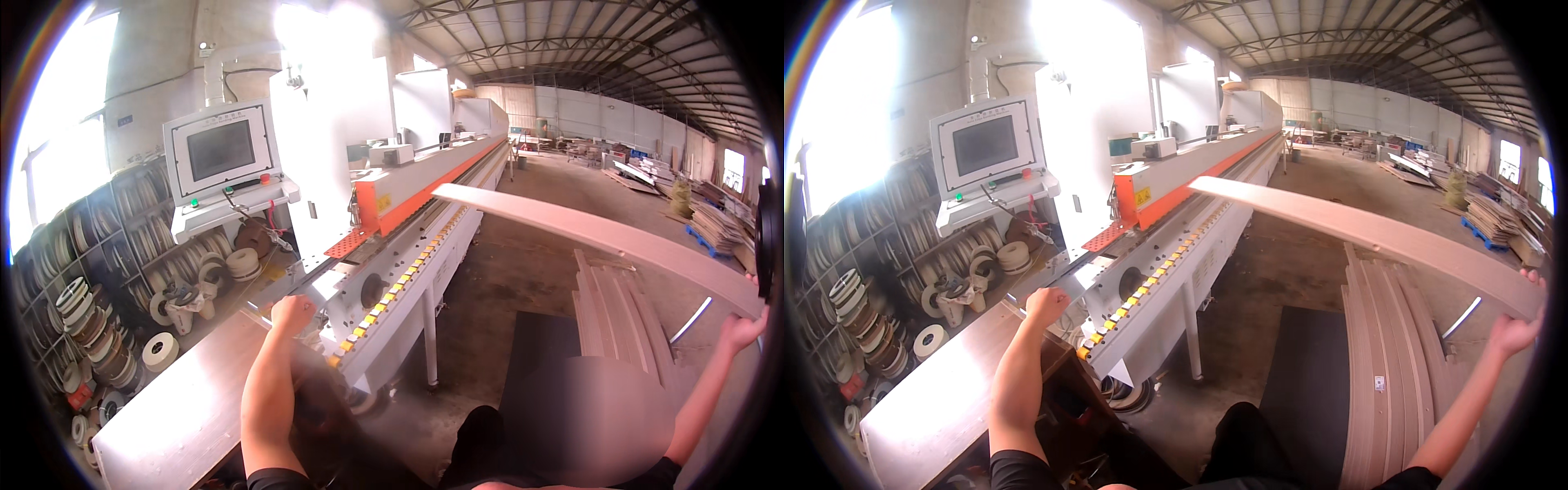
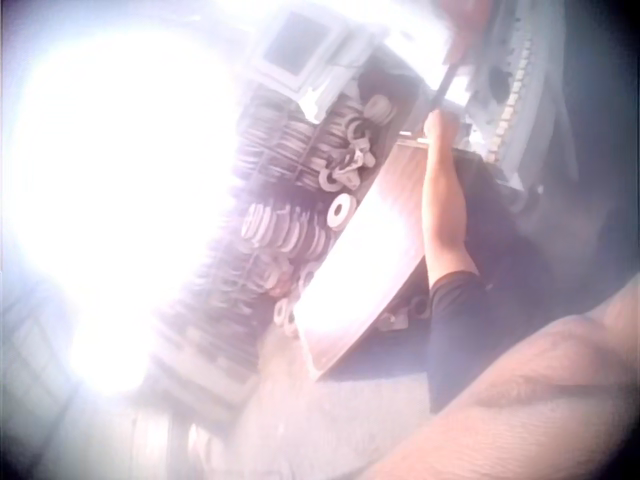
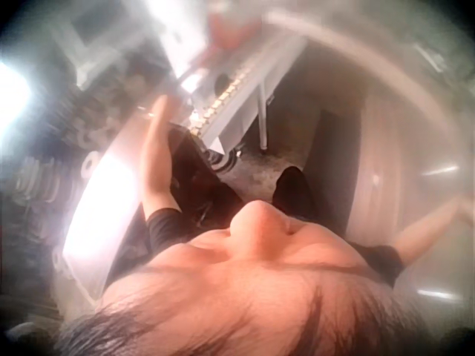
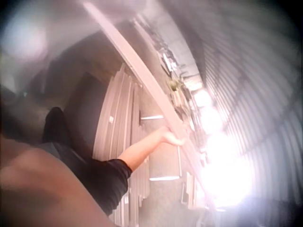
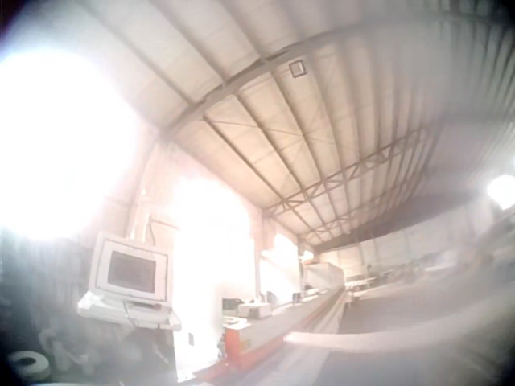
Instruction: The person places long wooden planks onto a conveyor belt and guides them through a processing machine. Later, the person uses a pair of red-handled shears to cut yellow tape from a circular wooden disc.
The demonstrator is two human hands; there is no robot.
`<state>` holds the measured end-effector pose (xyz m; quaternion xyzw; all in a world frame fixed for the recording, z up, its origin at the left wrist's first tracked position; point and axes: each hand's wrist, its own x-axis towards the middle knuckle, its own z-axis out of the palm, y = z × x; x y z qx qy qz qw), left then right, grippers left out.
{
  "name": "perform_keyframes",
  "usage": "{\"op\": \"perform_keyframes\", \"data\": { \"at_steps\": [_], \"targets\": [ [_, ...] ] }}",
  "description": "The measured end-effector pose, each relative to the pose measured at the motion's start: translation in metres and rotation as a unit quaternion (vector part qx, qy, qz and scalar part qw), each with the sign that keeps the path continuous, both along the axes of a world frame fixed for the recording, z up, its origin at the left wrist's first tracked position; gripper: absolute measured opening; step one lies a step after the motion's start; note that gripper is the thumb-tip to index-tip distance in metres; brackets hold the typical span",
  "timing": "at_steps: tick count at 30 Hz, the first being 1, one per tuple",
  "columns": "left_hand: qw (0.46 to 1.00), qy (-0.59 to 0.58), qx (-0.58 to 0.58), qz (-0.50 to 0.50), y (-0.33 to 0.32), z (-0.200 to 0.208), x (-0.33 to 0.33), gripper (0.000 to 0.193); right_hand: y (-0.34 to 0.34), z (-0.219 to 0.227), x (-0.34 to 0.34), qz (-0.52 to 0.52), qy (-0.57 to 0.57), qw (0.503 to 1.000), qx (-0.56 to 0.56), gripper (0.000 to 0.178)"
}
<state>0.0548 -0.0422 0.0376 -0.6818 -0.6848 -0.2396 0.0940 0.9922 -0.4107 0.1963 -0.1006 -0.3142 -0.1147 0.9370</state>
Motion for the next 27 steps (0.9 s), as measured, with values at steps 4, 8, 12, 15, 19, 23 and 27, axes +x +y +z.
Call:
{"op": "perform_keyframes", "data": {
  "at_steps": [4,8,12,15,19,23,27],
  "targets": [
    [0.964,-0.005,0.258,-0.069,-0.026,0.045,0.045,0.013,0.053,-0.022,-0.070,0.126,0.090,0.988,0.003,0.058],
    [0.850,-0.029,0.477,-0.221,-0.106,0.103,0.147,0.032,0.093,-0.064,-0.105,0.208,0.082,0.974,-0.020,0.056],
    [0.884,0.087,0.292,-0.355,-0.212,0.110,0.231,0.080,0.131,-0.088,-0.210,0.307,0.066,0.947,-0.059,0.046],
    [0.901,0.157,0.177,-0.365,-0.250,0.098,0.250,0.080,0.172,-0.126,-0.286,0.403,0.045,0.911,-0.074,0.043],
    [0.918,0.178,0.107,-0.338,-0.265,0.080,0.250,0.081,0.184,-0.152,-0.404,0.523,0.025,0.842,-0.133,0.048],
    [0.942,0.165,0.086,-0.278,-0.272,0.074,0.246,0.080,0.188,-0.183,-0.482,0.574,-0.221,0.752,-0.240,0.043],
    [0.961,0.156,0.039,-0.227,-0.262,0.065,0.219,0.078,0.191,-0.188,-0.525,0.581,-0.471,0.560,-0.357,0.067]
  ]
}}
